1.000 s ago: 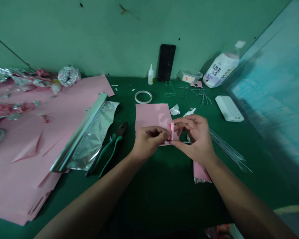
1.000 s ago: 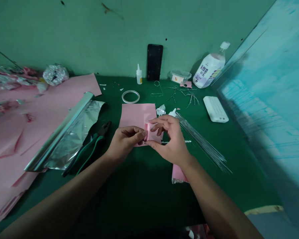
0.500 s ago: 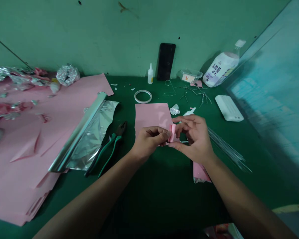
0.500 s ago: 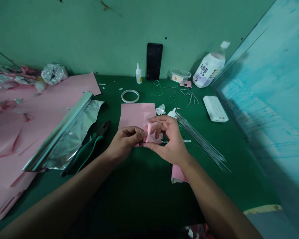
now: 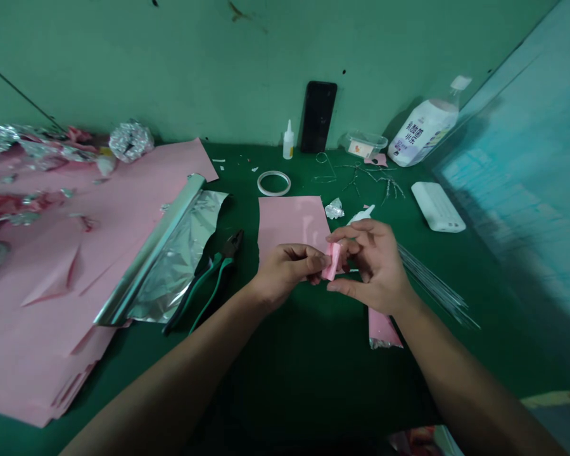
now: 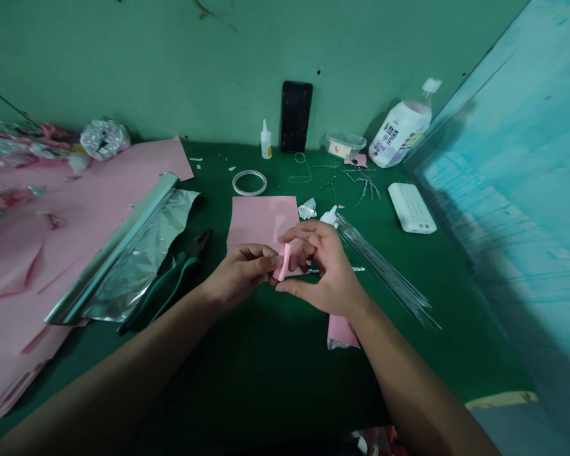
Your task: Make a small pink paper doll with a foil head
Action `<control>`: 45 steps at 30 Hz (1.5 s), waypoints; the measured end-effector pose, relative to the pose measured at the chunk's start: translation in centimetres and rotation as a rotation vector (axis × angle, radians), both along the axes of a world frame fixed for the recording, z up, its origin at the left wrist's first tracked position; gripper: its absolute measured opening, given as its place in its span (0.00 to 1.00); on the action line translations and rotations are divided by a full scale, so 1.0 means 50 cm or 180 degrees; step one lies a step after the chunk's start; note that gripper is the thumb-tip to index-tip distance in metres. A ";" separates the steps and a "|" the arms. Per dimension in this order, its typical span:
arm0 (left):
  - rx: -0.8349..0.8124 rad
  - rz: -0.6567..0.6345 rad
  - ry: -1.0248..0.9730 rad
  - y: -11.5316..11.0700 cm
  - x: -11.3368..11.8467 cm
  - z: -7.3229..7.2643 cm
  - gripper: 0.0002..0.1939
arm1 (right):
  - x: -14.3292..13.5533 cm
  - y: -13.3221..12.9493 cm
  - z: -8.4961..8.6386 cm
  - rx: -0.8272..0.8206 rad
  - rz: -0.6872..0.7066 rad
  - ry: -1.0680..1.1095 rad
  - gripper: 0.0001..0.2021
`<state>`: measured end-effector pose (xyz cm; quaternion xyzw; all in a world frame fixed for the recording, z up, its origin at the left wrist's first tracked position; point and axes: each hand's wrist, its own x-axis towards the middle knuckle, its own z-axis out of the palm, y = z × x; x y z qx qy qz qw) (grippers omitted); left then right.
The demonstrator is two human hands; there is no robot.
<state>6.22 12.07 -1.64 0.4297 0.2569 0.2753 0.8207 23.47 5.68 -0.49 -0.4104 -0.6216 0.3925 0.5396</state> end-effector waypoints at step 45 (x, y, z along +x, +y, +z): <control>-0.0121 0.1137 0.0052 -0.018 0.008 -0.001 0.10 | -0.008 0.024 -0.022 -0.0912 -0.0798 0.1168 0.04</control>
